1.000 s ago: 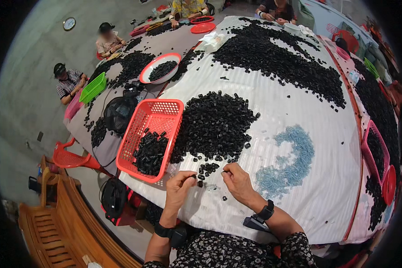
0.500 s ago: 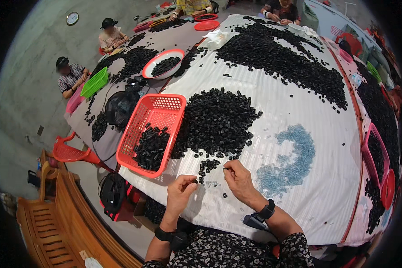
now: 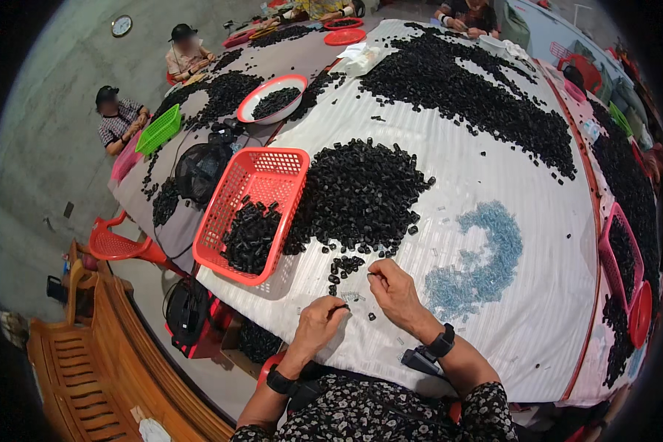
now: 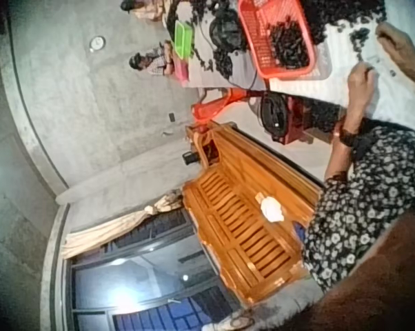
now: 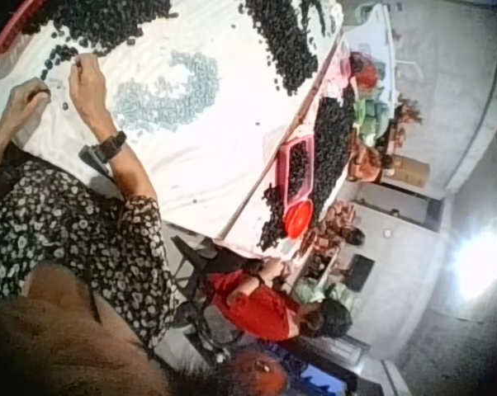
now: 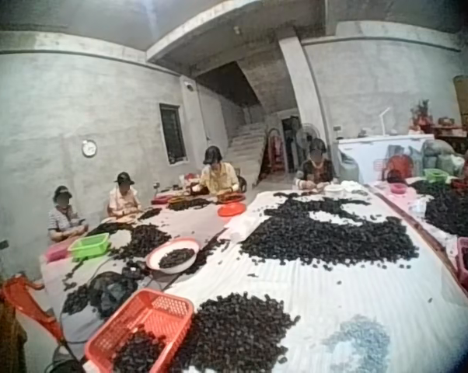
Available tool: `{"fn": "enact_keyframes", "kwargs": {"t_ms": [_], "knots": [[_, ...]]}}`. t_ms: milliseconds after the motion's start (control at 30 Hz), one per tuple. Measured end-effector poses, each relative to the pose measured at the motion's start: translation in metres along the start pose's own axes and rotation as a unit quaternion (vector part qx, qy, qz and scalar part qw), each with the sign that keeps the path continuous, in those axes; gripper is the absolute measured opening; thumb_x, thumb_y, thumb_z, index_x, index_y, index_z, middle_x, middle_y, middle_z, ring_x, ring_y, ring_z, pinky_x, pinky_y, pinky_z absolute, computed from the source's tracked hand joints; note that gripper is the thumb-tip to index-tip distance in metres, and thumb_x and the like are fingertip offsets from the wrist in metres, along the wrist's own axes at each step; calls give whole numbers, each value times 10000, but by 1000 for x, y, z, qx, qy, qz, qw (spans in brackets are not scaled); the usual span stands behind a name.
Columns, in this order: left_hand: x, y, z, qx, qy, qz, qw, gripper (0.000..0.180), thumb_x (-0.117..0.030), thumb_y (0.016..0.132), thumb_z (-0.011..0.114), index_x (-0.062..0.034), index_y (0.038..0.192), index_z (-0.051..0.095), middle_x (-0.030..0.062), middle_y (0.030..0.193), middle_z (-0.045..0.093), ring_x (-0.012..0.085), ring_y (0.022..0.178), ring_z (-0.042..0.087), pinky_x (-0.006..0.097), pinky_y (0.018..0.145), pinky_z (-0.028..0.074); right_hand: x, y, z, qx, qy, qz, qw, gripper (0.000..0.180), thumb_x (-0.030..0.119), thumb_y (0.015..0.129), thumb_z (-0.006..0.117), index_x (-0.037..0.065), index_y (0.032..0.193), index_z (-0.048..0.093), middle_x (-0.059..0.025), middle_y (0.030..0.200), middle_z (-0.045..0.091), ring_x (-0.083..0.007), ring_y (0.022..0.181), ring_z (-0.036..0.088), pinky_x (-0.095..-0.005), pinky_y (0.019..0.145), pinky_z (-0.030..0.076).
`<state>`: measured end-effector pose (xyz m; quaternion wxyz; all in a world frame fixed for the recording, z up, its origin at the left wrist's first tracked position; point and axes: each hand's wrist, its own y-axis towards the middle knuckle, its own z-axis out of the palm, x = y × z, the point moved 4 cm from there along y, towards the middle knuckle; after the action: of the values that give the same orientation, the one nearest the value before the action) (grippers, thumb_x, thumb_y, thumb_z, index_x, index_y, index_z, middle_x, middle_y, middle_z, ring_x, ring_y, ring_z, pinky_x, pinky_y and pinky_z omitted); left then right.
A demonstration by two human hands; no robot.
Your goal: Assembling small black plastic shoe components by hand at a shared table.
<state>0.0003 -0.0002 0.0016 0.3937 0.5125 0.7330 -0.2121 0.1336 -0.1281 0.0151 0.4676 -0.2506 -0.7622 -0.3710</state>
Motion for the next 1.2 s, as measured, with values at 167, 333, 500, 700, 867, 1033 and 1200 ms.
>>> {"fn": "enact_keyframes", "kwargs": {"t_ms": [167, 333, 500, 700, 867, 1033, 1200], "knots": [[13, 6, -8, -10, -255, -131, 958, 139, -34, 837, 621, 15, 967, 622, 33, 798, 634, 93, 700, 584, 222, 632, 475, 2, 1, -2, 14, -8, 12, 1000, 100, 18, 850, 553, -8, 943, 529, -101, 802, 520, -176, 650, 527, -292, 589, 443], [9, 9, -17, -23, -337, -133, 932, 166, -42, 854, 622, 34, 1000, 599, 49, 809, 634, 103, 708, 579, 237, 667, 482, -1, 0, 0, 24, -9, 16, 1000, 103, 12, 853, 528, -9, 953, 515, -138, 852, 535, -229, 687, 571, -322, 622, 476], [17, 5, -17, -48, -333, -144, 931, 149, -41, 840, 636, 28, 968, 600, 53, 789, 629, 102, 682, 570, 232, 655, 470, -3, 1, -1, 22, -20, 20, 999, 112, 12, 855, 518, -13, 963, 511, -142, 861, 530, -230, 686, 567, -322, 625, 475], [12, 5, -16, -34, -418, -154, 894, 141, -28, 845, 620, 27, 971, 586, 66, 788, 624, 126, 681, 572, 254, 663, 473, 0, 0, 1, 38, 0, 46, 998, 108, 33, 864, 532, -13, 961, 522, -135, 834, 549, -211, 670, 563, -315, 613, 466], [-1, 6, -11, 9, -532, -165, 830, 196, -66, 864, 617, 22, 1034, 575, 60, 809, 630, 115, 718, 589, 245, 703, 483, -1, -1, 4, 43, 32, 75, 996, 107, 43, 867, 543, -7, 962, 535, -96, 779, 534, -155, 653, 523, -283, 590, 434], [0, 3, -16, -15, -415, -136, 899, 147, -18, 835, 629, 14, 977, 606, 34, 780, 622, 88, 686, 571, 223, 660, 475, -3, 1, 0, 14, 10, 41, 999, 105, 44, 851, 551, -7, 943, 548, -75, 750, 527, -125, 635, 491, -268, 581, 419], [6, -6, -10, -1, -195, -114, 974, 121, -11, 829, 633, 22, 943, 610, 12, 807, 622, 69, 714, 559, 206, 661, 464, -7, 2, -3, 11, 0, 33, 999, 111, 38, 844, 547, -13, 943, 546, -86, 782, 529, -139, 656, 503, -271, 601, 425]]}}
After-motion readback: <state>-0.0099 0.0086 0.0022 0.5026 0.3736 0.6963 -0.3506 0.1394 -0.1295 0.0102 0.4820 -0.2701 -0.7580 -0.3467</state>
